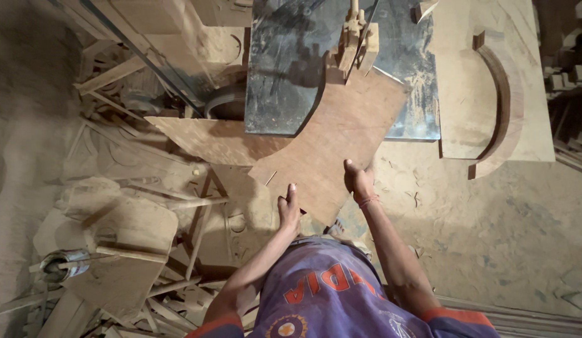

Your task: The person marks measurement lines on a curved plywood piece using a pencil and a ruler, then feeds the plywood into a bandsaw to cut along the marked line. They remove the cut piece, set the offcut aside, and handle the cut curved wood piece.

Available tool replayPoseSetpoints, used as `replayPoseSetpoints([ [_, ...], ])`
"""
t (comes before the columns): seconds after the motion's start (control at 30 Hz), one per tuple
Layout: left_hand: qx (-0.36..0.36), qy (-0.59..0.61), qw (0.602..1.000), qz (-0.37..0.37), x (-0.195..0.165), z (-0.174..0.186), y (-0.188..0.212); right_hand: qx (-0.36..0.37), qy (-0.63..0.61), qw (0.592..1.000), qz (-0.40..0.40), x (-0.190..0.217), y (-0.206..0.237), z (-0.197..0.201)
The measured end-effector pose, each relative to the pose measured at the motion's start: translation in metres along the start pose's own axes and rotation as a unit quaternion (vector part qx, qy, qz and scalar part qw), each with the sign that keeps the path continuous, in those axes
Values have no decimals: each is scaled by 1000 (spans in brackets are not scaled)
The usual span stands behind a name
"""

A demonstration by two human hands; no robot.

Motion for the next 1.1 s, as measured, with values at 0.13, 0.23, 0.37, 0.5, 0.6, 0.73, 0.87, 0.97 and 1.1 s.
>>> replayPoseSetpoints([
  [0.13, -15, -7, 1000, -11, 1, -1, -2, -13, -2, 999, 47, 7, -2, -3],
  [0.23, -23, -17, 999, -40, -2, -2, -3, -11, -5, 1000, 29, 7, -1, -3],
  [0.37, -14, 2, 1000, -10, 0, -4, -2, 15, -5, 1000, -3, 6, -1, -3],
  [0.5, -13, -15, 1000, -17, -1, -3, -1, -14, -8, 1000, 0, 6, 0, -3],
  [0.6, -18, -28, 999, -12, 0, -2, 0, -10, -3, 1000, -18, 5, 6, -2],
  [0.73, -18, -49, 999, -11, 1, 5, 2, -11, 12, 999, -37, 0, 12, 0],
  [0.87, -12, -42, 999, -8, 5, 14, 6, 5, 40, 999, -28, -10, 18, 4],
  [0.97, 3, 11, 1000, -20, 6, 23, 8, 7, 22, 999, -33, -22, 25, 5],
  [1.1, -15, -49, 999, -14, 9, 43, 10, 0, 48, 998, -36, -34, 38, 4],
])
Point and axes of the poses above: each hand's wrist, its own y-axis away from the middle knuckle, its own z-axis out of the back of the hand, x = y × z, the point moved 5 cm from there along -y, towards the middle knuckle
